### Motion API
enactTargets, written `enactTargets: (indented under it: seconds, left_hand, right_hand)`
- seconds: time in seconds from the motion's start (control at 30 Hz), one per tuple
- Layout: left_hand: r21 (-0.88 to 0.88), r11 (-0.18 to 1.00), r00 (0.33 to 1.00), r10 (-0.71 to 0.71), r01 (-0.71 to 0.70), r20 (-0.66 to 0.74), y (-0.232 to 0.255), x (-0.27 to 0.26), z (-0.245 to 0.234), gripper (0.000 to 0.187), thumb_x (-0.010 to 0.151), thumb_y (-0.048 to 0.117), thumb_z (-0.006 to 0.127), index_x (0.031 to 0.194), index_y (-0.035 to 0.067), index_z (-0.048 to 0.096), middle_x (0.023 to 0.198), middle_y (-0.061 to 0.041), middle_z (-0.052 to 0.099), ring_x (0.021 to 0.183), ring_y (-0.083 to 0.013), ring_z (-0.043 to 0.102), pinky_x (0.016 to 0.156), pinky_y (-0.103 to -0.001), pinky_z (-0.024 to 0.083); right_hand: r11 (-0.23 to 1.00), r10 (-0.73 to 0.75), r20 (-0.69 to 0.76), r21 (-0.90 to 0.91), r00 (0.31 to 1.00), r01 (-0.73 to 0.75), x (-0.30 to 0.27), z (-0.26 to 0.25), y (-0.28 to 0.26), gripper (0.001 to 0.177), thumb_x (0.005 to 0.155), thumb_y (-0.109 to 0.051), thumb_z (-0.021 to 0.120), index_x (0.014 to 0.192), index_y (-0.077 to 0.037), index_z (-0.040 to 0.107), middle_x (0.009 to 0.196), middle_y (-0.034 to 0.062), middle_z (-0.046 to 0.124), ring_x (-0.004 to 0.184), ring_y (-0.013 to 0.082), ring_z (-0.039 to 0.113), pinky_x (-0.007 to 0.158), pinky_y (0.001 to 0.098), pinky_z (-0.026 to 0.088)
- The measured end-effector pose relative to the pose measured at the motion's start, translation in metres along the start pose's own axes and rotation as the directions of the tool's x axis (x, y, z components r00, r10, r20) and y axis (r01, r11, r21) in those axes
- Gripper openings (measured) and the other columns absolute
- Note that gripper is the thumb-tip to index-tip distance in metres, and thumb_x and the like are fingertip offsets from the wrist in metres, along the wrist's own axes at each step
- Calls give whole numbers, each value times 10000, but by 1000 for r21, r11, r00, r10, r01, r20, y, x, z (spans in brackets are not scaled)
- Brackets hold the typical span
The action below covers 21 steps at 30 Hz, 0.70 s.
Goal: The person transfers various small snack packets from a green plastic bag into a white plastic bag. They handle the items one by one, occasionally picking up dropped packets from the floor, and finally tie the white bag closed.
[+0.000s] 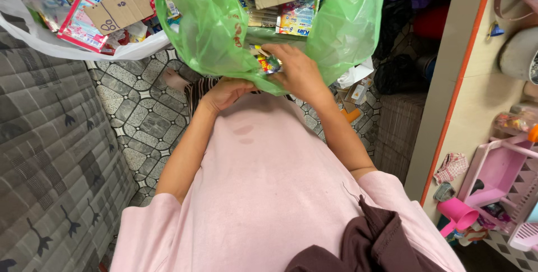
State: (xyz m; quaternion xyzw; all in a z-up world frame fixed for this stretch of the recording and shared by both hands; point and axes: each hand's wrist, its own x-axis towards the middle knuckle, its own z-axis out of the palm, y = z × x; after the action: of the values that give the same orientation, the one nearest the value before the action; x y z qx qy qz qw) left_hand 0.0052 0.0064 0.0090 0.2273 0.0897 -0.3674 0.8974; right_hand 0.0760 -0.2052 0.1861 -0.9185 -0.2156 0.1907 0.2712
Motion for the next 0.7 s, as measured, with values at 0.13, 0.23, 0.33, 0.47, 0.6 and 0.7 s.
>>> enactTargets:
  seconds: [0.13, 0.23, 0.33, 0.47, 0.6, 0.7]
  left_hand:
    - [170, 985, 998, -9, 20, -65, 16, -6, 4, 399, 977, 66, 656, 1365, -7, 592, 1278, -105, 699, 1150, -229, 677, 1018, -425, 539]
    - [360, 933, 999, 13, -24, 34, 36, -17, 16, 438, 997, 65, 671, 1414, -24, 570, 1278, -130, 692, 1185, -241, 656, 1068, -399, 505]
    - [583, 812, 999, 42, -30, -7, 63, -40, 33, 591, 949, 140, 678, 1503, 28, 504, 1300, -108, 665, 1252, -211, 604, 1091, -360, 460]
    - [682, 731, 999, 46, -30, -5, 96, -64, 55, 679, 919, 256, 703, 1514, 44, 453, 1403, -83, 615, 1313, -212, 570, 1105, -357, 456]
    - [645, 764, 999, 45, -21, -20, 107, -66, 66, 684, 939, 323, 712, 1504, 49, 441, 1451, -86, 589, 1343, -226, 574, 1106, -376, 476]
    - [475, 870, 950, 25, 134, -313, 100, -48, 66, 650, 925, 405, 640, 1483, 139, 438, 1426, -14, 572, 1308, -169, 548, 978, -414, 529]
  right_hand:
    - [962, 24, -28, 273, 999, -16, 6, -24, 25, 448, 853, -16, 731, 1288, -100, 668, 1161, 107, 745, 1020, 257, 717, 863, 374, 554]
    - [945, 51, -129, 327, 990, -6, 10, -39, 37, 234, 935, -23, 750, 1165, -60, 734, 1076, 82, 763, 942, 182, 699, 849, 317, 540]
    - [880, 204, -104, 455, 973, -136, 11, -49, 44, 149, 957, -54, 762, 1105, -41, 747, 977, 14, 726, 861, 89, 609, 779, 263, 494]
    - [703, 249, -101, 703, 963, -108, 14, -51, 44, 110, 968, -33, 781, 1050, -29, 708, 956, -37, 671, 851, 49, 558, 787, 225, 458]
    - [415, 299, -124, 910, 946, -13, 20, -43, 36, 102, 991, -18, 751, 1021, -51, 660, 934, -20, 674, 838, 69, 606, 769, 240, 508]
    - [331, 363, -219, 939, 906, 94, 27, -42, 21, 99, 1007, 1, 736, 1026, -46, 651, 919, -5, 676, 809, 80, 626, 728, 242, 515]
